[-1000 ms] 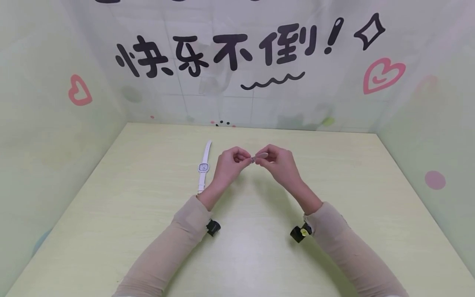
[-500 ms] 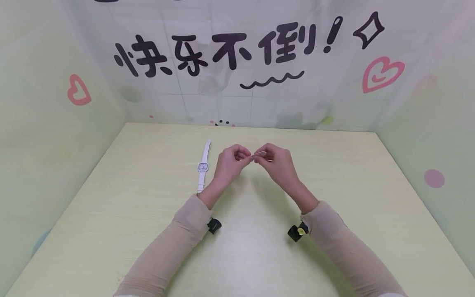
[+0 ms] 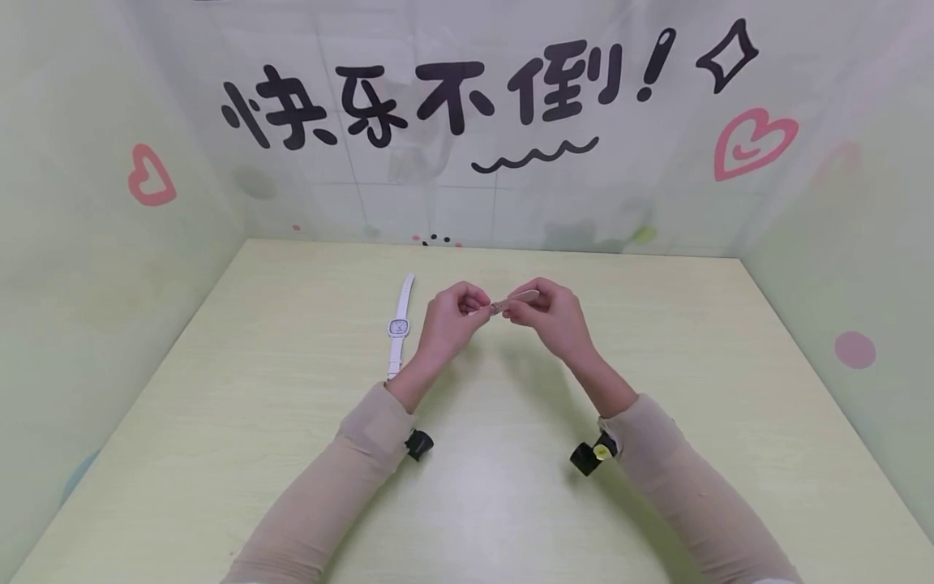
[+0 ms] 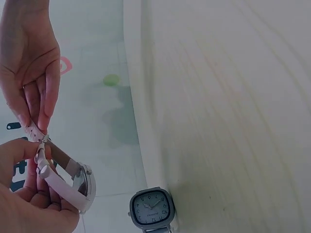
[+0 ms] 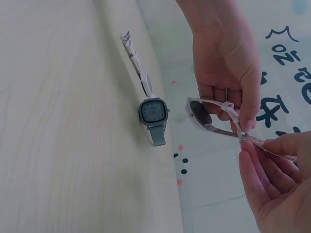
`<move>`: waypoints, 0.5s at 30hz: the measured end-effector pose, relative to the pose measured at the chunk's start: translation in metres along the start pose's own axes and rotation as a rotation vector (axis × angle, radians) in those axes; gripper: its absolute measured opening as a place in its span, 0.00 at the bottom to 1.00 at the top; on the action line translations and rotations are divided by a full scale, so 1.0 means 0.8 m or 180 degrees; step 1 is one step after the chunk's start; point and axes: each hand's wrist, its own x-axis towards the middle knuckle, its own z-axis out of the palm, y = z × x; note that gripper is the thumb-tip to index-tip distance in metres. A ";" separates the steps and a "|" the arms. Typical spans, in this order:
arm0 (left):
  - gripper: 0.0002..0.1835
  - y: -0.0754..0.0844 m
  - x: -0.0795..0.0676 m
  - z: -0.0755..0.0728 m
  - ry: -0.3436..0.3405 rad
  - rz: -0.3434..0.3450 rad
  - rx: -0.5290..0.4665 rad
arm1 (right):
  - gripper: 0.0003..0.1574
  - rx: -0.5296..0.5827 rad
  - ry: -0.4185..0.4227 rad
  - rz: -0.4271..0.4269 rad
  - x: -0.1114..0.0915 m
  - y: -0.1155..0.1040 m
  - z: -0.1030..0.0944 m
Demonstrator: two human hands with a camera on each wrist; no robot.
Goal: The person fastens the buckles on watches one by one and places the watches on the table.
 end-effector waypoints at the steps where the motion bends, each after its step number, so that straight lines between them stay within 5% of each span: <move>1: 0.06 0.000 0.000 0.000 0.0007 0.0012 0.0016 | 0.12 0.0021 -0.0002 0.0006 0.000 0.000 0.000; 15: 0.04 0.003 -0.002 0.005 0.0116 0.0117 0.0431 | 0.10 -0.0361 0.0146 -0.0123 -0.004 0.000 0.012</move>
